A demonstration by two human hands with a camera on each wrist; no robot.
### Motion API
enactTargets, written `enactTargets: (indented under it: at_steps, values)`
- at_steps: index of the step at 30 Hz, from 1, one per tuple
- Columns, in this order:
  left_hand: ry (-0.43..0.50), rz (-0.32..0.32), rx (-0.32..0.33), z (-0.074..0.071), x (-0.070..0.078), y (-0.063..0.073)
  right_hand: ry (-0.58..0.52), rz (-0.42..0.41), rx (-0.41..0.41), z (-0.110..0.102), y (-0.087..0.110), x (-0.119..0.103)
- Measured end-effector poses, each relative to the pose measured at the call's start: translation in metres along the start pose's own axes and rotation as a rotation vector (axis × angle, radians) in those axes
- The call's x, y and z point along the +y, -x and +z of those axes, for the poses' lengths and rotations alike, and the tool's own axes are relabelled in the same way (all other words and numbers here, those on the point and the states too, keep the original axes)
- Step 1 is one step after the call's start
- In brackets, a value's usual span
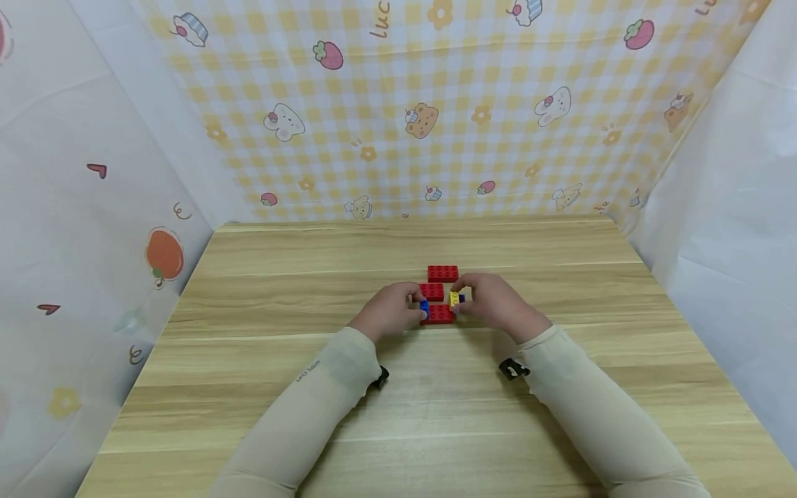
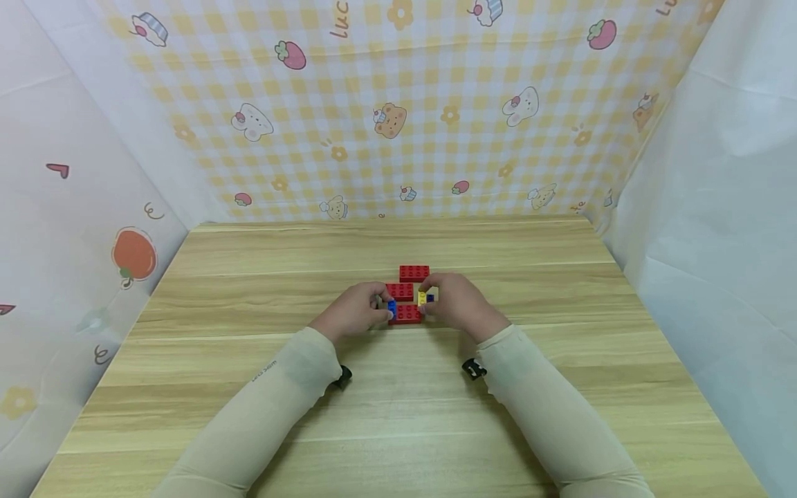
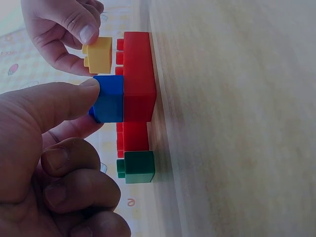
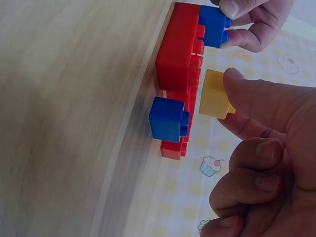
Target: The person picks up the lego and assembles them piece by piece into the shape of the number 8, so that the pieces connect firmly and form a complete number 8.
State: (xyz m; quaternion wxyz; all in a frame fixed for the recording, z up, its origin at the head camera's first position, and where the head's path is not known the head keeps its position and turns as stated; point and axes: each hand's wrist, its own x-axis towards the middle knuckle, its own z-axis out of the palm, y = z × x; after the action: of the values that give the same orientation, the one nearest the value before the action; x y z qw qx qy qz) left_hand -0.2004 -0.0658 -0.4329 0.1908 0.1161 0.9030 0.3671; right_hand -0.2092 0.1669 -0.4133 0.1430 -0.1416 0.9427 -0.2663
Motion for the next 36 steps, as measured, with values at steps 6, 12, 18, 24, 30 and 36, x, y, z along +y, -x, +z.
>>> enactTargets:
  at_steps: [6, 12, 18, 24, 30, 36]
  values:
    - [-0.002, -0.006, -0.003, -0.0003, 0.0002, 0.0004, 0.003, -0.003, -0.012, 0.0012, 0.0020, -0.0041]
    - [-0.001, -0.011, -0.005, -0.0008, 0.0006, 0.0008, 0.017, -0.016, -0.013, 0.0047, -0.0001, -0.0017]
    - [-0.010, -0.004, -0.002, -0.0005, 0.0008, 0.0006, 0.027, -0.032, -0.012, 0.0055, -0.0011, -0.0010]
    - [-0.011, -0.002, -0.002, -0.0007, 0.0015, 0.0009, 0.027, -0.030, -0.026, 0.0060, -0.0011, -0.0017]
    - [-0.019, -0.007, 0.000, -0.0001, 0.0009, 0.0009, 0.030, -0.027, -0.037, 0.0069, -0.0025, -0.0018]
    - [-0.023, -0.004, 0.001, 0.0005, 0.0007, 0.0004, 0.031, -0.028, -0.042, 0.0066, -0.0026, -0.0021]
